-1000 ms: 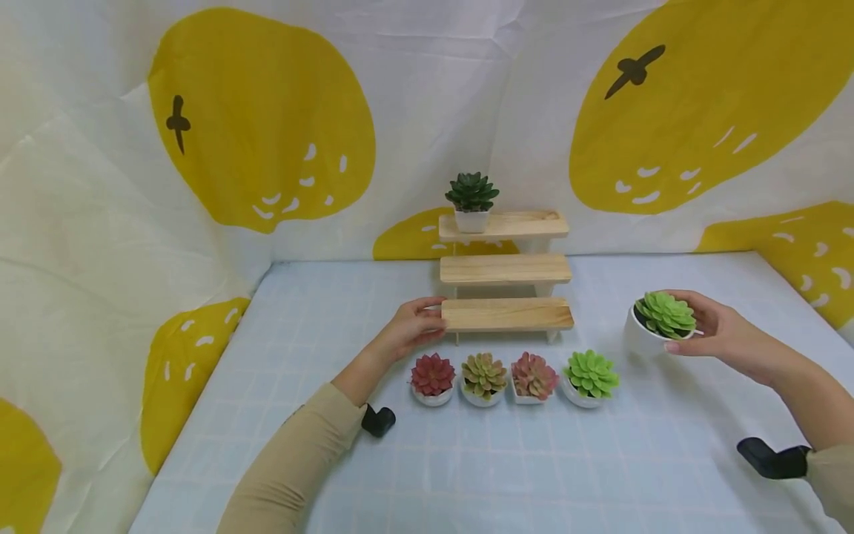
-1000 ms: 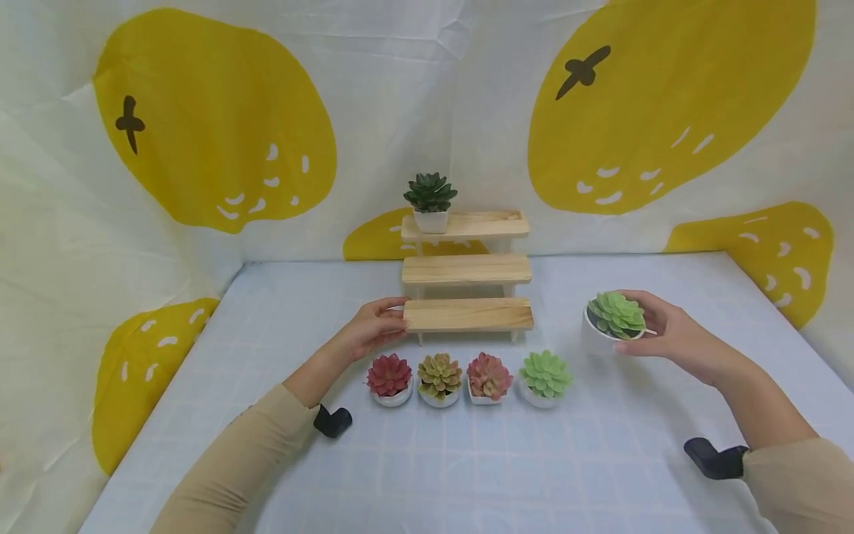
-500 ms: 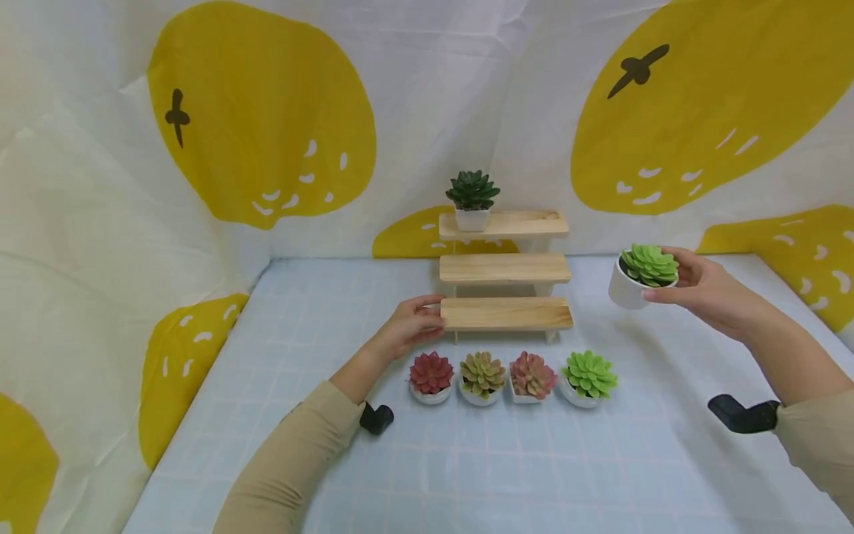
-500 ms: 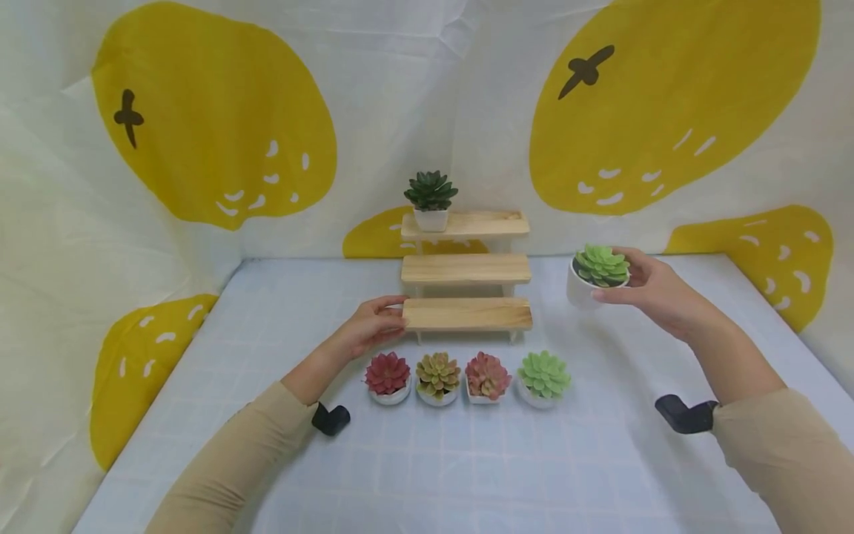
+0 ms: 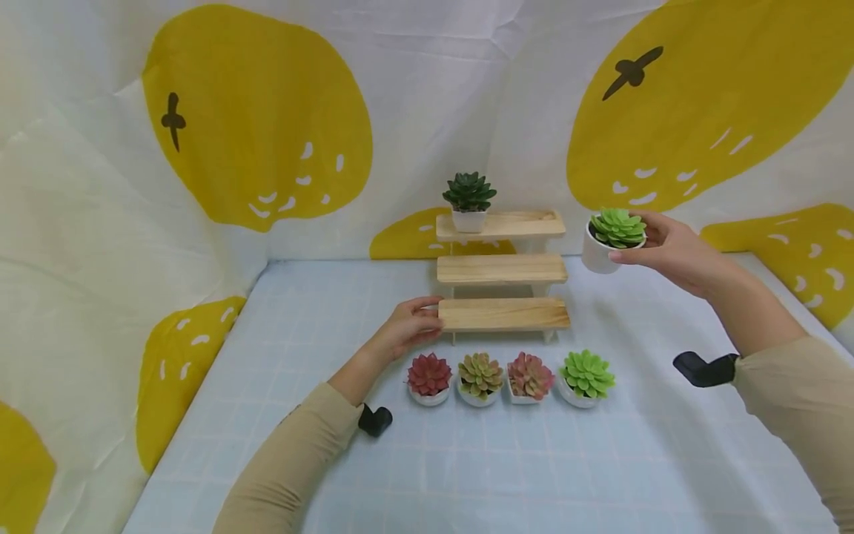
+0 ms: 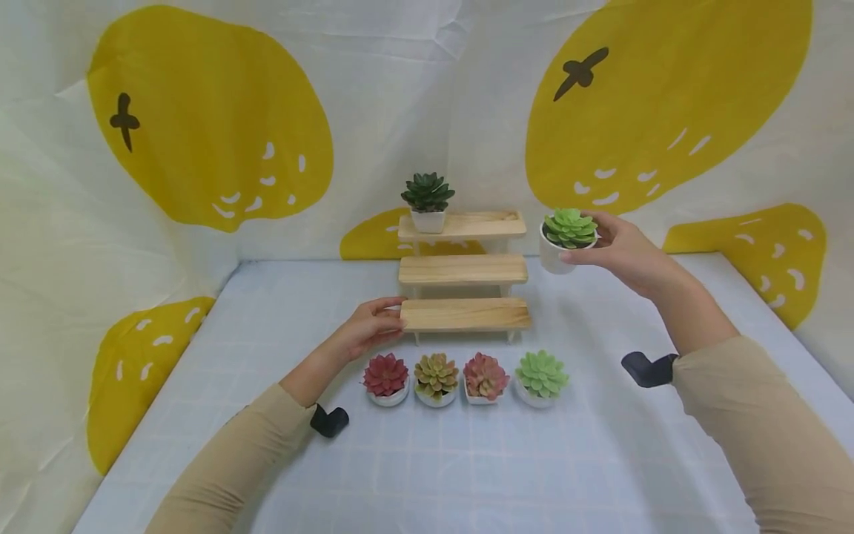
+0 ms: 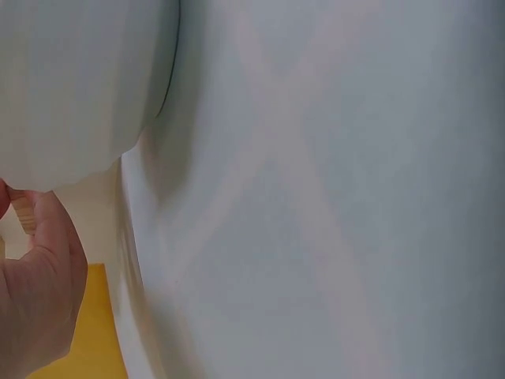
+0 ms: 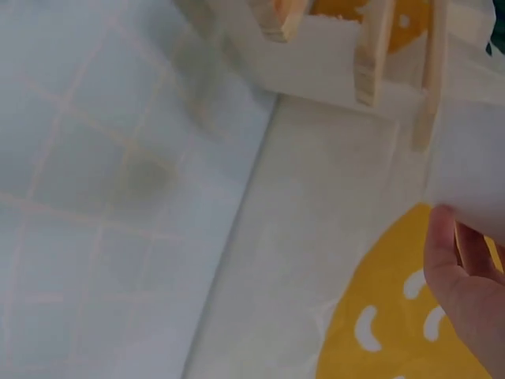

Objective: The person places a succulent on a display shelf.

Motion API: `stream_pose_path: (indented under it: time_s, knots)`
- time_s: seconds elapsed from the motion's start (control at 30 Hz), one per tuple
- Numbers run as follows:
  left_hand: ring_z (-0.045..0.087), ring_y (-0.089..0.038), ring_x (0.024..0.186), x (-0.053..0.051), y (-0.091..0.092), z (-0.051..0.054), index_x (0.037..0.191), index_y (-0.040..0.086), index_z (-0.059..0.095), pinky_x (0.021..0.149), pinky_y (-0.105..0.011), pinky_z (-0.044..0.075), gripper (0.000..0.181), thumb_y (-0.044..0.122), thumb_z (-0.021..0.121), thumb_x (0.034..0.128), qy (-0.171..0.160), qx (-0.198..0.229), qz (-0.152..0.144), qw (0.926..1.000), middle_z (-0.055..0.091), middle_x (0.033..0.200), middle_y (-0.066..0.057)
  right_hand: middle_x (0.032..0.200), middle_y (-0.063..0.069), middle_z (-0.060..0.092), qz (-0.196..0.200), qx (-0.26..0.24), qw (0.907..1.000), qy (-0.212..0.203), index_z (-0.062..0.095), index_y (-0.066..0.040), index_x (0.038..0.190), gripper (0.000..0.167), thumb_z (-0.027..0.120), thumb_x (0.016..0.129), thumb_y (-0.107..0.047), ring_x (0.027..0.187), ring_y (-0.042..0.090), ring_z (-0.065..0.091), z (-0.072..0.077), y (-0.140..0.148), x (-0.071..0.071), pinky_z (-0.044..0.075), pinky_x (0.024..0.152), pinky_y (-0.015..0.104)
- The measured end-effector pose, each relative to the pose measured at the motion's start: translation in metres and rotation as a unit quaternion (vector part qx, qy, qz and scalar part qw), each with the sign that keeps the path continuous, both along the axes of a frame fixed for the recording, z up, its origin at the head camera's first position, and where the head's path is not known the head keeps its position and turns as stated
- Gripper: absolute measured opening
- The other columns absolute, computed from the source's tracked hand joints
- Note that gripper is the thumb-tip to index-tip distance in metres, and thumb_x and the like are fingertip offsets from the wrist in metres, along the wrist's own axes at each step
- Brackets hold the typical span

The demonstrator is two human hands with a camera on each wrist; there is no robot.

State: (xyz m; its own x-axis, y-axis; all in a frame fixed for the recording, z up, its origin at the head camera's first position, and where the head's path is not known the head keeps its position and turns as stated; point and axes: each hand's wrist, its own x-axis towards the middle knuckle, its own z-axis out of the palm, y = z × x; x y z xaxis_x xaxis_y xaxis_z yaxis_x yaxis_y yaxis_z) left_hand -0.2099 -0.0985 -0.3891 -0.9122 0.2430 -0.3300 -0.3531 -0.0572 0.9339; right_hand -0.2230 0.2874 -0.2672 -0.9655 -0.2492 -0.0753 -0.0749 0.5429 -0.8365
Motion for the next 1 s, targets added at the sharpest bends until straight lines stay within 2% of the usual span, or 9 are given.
stream_pose_path:
  time_s: [0.13, 0.17, 0.2, 0.3, 0.4, 0.6, 0.83, 1.0]
  knots:
    - [0.058, -0.017, 0.088, -0.001, 0.000, -0.003, 0.134, 0.003, 0.047, 0.077, -0.027, 0.053, 0.051, -0.008, 0.058, 0.0852, 0.004, -0.002, -0.001, 1.0000, 0.056, 0.118, -0.020, 0.134, 0.005, 0.037, -0.001, -0.026, 0.9997, 0.004, 0.022, -0.007, 0.144, 0.069, 0.063, 0.090, -0.021, 0.114, 0.015, 0.040, 0.000, -0.010, -0.006, 0.041, 0.088, 0.015]
    - [0.058, -0.016, 0.087, -0.001, 0.000, -0.003, 0.134, 0.003, 0.048, 0.077, -0.027, 0.053, 0.051, -0.008, 0.058, 0.0852, 0.005, -0.002, 0.000, 1.0000, 0.056, 0.118, -0.020, 0.134, 0.006, 0.037, 0.000, -0.032, 0.9995, 0.004, 0.022, -0.006, 0.143, 0.069, 0.063, 0.090, -0.020, 0.113, 0.015, 0.041, 0.000, -0.012, -0.007, 0.041, 0.088, 0.015]
    - [0.058, -0.016, 0.087, -0.001, 0.000, -0.004, 0.134, 0.003, 0.048, 0.077, -0.027, 0.053, 0.051, -0.008, 0.058, 0.0852, 0.005, -0.002, 0.001, 1.0000, 0.056, 0.117, -0.020, 0.134, 0.006, 0.037, -0.002, -0.035, 0.9994, 0.004, 0.023, -0.006, 0.143, 0.069, 0.063, 0.089, -0.021, 0.113, 0.015, 0.041, 0.000, -0.014, -0.009, 0.041, 0.088, 0.015]
    - [0.059, -0.015, 0.086, -0.001, 0.000, -0.004, 0.134, 0.003, 0.048, 0.077, -0.027, 0.053, 0.051, -0.008, 0.058, 0.0851, 0.006, 0.000, 0.001, 1.0000, 0.056, 0.116, -0.019, 0.134, 0.008, 0.036, -0.008, -0.034, 0.9994, 0.000, 0.022, -0.006, 0.143, 0.071, 0.064, 0.089, -0.024, 0.112, 0.016, 0.040, 0.000, -0.021, -0.013, 0.040, 0.096, 0.026]
    - [0.059, -0.015, 0.085, -0.001, 0.001, -0.004, 0.134, 0.003, 0.048, 0.077, -0.027, 0.053, 0.051, -0.008, 0.058, 0.0851, 0.007, 0.001, 0.001, 1.0000, 0.056, 0.115, -0.019, 0.134, 0.008, 0.035, -0.013, -0.034, 0.9993, -0.001, 0.022, -0.007, 0.145, 0.074, 0.064, 0.088, -0.027, 0.111, 0.016, 0.040, 0.003, -0.026, -0.018, 0.039, 0.098, 0.034]
    - [0.058, -0.016, 0.085, 0.000, 0.000, 0.000, 0.132, 0.002, 0.049, 0.076, -0.026, 0.054, 0.049, -0.008, 0.058, 0.0849, 0.011, 0.001, 0.003, 0.9999, 0.056, 0.114, -0.019, 0.131, 0.006, 0.036, -0.017, -0.050, 0.9986, -0.004, 0.023, -0.008, 0.145, 0.074, 0.064, 0.088, -0.029, 0.108, 0.017, 0.043, 0.012, -0.040, -0.026, 0.041, 0.094, 0.027]
    - [0.058, -0.014, 0.082, -0.001, 0.000, 0.000, 0.134, 0.001, 0.046, 0.074, -0.025, 0.054, 0.051, -0.008, 0.057, 0.0852, 0.008, 0.002, -0.003, 1.0000, 0.056, 0.116, -0.019, 0.132, 0.008, 0.035, -0.018, -0.088, 0.9959, -0.011, 0.021, -0.006, 0.146, 0.077, 0.066, 0.087, -0.026, 0.109, 0.017, 0.041, 0.017, -0.058, -0.035, 0.037, 0.097, 0.034]
    - [0.058, -0.013, 0.082, 0.000, 0.000, -0.003, 0.134, 0.002, 0.047, 0.074, -0.025, 0.054, 0.051, -0.009, 0.057, 0.0849, 0.004, 0.004, 0.002, 1.0000, 0.056, 0.115, -0.019, 0.130, 0.007, 0.037, -0.030, -0.105, 0.9939, -0.018, 0.024, -0.005, 0.144, 0.075, 0.067, 0.086, -0.023, 0.104, 0.016, 0.043, 0.015, -0.071, -0.041, 0.038, 0.095, 0.032]
